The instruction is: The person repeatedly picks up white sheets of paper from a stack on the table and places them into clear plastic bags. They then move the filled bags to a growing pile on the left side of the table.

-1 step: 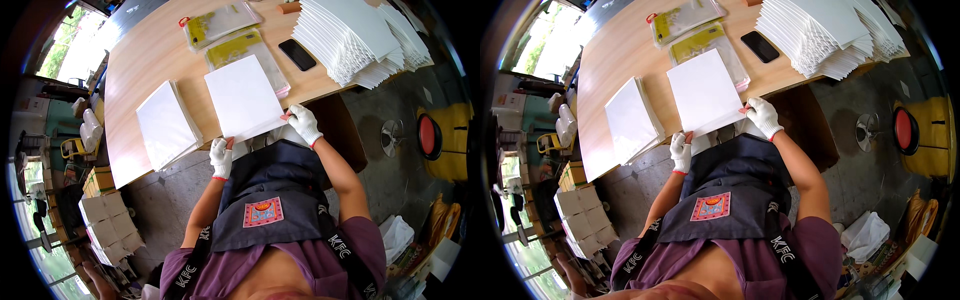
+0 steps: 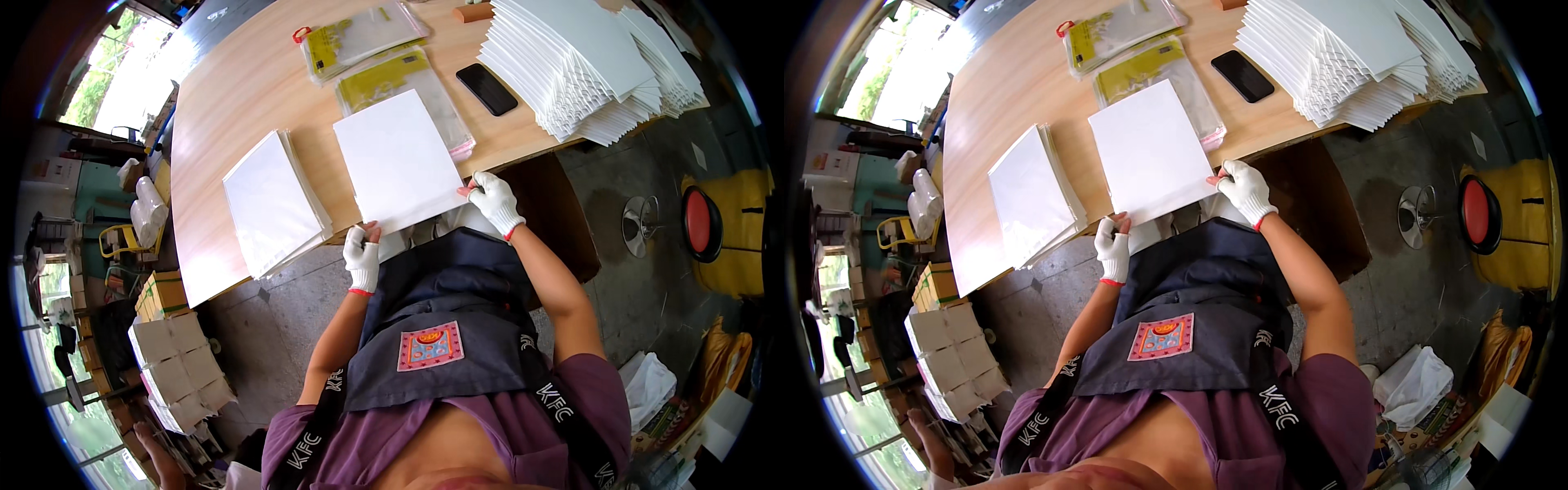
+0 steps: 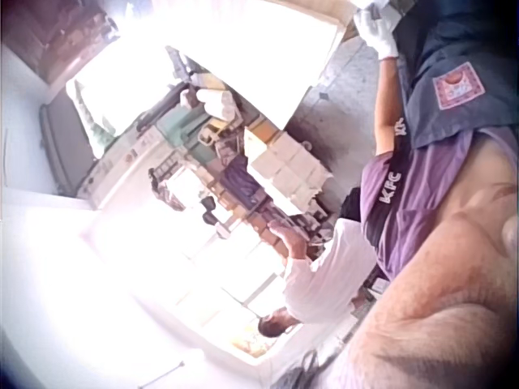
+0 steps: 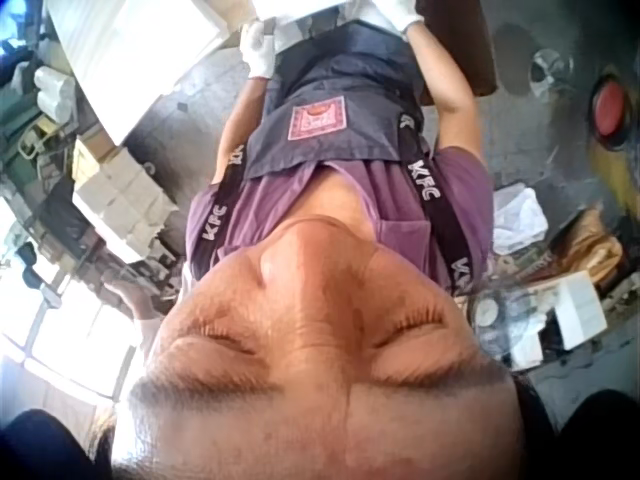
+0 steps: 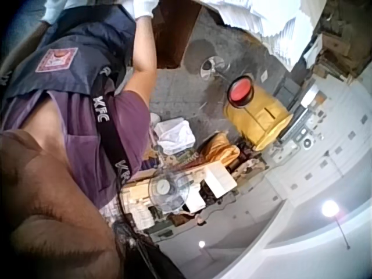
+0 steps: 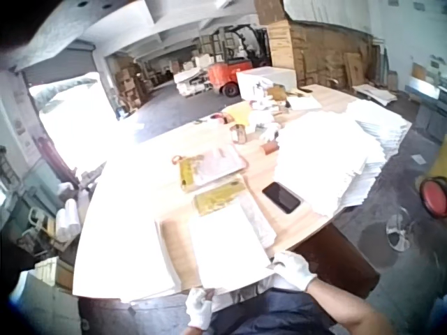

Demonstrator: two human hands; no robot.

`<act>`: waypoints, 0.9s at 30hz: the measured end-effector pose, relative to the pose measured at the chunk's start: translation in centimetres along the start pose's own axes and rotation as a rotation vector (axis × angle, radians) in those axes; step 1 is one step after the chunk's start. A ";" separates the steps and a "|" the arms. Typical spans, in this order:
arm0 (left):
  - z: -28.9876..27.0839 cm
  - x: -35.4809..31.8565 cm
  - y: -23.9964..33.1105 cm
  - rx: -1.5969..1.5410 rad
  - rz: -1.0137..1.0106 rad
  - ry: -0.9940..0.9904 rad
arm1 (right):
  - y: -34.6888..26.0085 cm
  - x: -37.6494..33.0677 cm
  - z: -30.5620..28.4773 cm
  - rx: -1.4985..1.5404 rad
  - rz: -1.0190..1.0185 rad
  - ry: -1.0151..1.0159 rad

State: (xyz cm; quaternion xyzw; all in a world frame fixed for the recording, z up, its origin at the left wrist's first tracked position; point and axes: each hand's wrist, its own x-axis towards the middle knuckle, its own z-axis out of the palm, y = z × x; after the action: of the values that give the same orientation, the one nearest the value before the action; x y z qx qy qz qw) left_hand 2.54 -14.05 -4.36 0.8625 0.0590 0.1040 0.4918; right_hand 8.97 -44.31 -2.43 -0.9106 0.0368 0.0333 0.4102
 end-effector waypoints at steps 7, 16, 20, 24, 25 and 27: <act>-0.7 -0.2 0.3 -1.137 -0.566 -0.037 | 2.7 -0.4 3.1 0.650 0.315 -0.106; -13.1 0.4 4.6 -0.498 -0.080 0.283 | -9.0 -1.4 6.8 1.007 0.136 -0.605; -19.6 1.8 1.9 -0.339 -0.002 0.472 | -17.5 0.4 12.6 0.746 -0.070 -0.612; -22.7 2.8 -5.9 0.163 -0.048 0.520 | -20.2 1.3 17.1 0.141 -0.371 -0.477; -23.3 2.1 -8.3 0.444 -0.117 0.383 | -21.0 0.7 16.4 0.027 -0.344 -0.499; -21.7 1.7 -9.6 0.191 -0.208 0.443 | -20.7 0.4 14.0 0.079 -0.352 -0.495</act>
State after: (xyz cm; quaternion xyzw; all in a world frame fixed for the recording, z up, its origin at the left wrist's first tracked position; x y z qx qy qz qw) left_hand -0.94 9.32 -1.67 0.8505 0.2632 0.2333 0.3912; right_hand 10.84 -20.16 3.65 -0.8504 -0.2216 0.1812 0.4414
